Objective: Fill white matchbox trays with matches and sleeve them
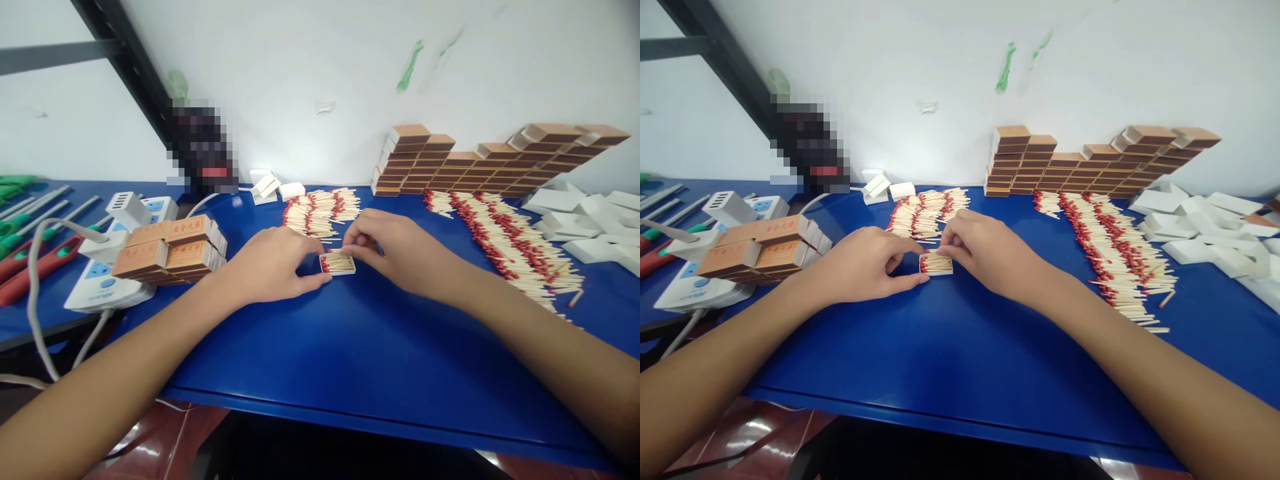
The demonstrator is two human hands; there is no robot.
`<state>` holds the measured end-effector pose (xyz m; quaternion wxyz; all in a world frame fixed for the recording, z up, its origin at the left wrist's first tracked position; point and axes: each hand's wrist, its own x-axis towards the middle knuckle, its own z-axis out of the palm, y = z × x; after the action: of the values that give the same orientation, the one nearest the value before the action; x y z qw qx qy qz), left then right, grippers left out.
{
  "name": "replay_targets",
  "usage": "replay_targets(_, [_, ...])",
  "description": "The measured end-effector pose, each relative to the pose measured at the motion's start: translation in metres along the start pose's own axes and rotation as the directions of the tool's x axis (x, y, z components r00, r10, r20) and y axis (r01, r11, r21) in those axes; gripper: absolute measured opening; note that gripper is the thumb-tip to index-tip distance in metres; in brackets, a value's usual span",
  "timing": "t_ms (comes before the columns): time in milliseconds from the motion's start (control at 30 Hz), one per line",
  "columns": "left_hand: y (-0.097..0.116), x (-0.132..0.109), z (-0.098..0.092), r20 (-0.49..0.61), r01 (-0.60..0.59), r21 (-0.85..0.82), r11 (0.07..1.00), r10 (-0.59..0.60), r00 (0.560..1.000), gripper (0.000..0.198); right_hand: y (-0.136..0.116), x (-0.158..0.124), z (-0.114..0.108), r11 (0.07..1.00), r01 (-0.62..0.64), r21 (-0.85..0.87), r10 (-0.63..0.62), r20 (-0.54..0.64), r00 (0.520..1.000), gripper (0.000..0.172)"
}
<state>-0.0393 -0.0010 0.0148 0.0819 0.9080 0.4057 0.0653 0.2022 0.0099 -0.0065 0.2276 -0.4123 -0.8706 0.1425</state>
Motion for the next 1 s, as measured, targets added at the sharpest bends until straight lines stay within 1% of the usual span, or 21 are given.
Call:
replay_targets(133, [-0.0015,0.0001,0.0006,-0.008,0.001,0.012,1.0,-0.001,1.0,0.035,-0.004,-0.0029,0.0066,1.0,0.009,-0.028,-0.009,0.025,1.0,0.007])
replay_targets(200, [-0.0015,0.0002,0.0003,-0.007,-0.003,0.016,1.0,0.003,1.0,0.035,-0.0049,-0.0039,0.0069,0.999,0.021,-0.032,-0.02,0.014,1.0,0.008])
replay_targets(300, [-0.001,0.0004,-0.0005,-0.008,-0.006,0.021,1.0,0.006,1.0,0.033,-0.0053,-0.0053,0.0053,0.999,0.051,0.01,-0.051,0.005,0.999,0.011])
replay_targets(400, [-0.0006,0.0004,-0.0012,-0.006,-0.008,0.026,1.0,0.008,1.0,0.032,-0.0051,-0.0062,0.0043,0.996,0.064,0.061,-0.067,0.045,0.997,0.015])
replay_targets(467, [-0.0006,0.0003,-0.0012,-0.004,-0.011,0.027,1.0,0.011,1.0,0.032,-0.0045,-0.0064,0.0039,0.997,0.057,0.06,-0.061,0.061,0.996,0.015])
replay_targets(633, [-0.0007,0.0007,-0.0001,0.003,-0.021,0.019,1.0,0.021,1.0,0.034,-0.0052,-0.0059,0.0038,0.997,0.062,0.048,-0.064,0.037,0.997,0.012])
replay_targets(733, [-0.0012,0.0011,0.001,0.007,-0.028,0.03,0.999,0.028,1.0,0.034,-0.0076,-0.0057,0.0042,0.998,0.044,0.052,-0.047,0.06,0.997,0.013])
replay_targets(867, [-0.0018,0.0009,0.0015,0.0,-0.042,0.047,0.998,0.042,0.999,0.036,-0.0082,-0.0063,0.0042,0.998,0.051,0.029,-0.051,0.015,0.999,0.005])
replay_targets(933, [-0.0017,0.0005,0.0011,0.004,-0.042,0.049,0.998,0.042,0.999,0.035,-0.0075,-0.0069,0.0046,0.998,0.064,0.031,-0.064,0.004,0.998,0.006])
replay_targets(1000, [-0.0014,0.0002,0.0007,0.012,-0.042,0.046,0.998,0.042,0.999,0.034,-0.0072,-0.0074,0.0054,0.996,0.071,0.047,-0.072,0.021,0.997,0.009])
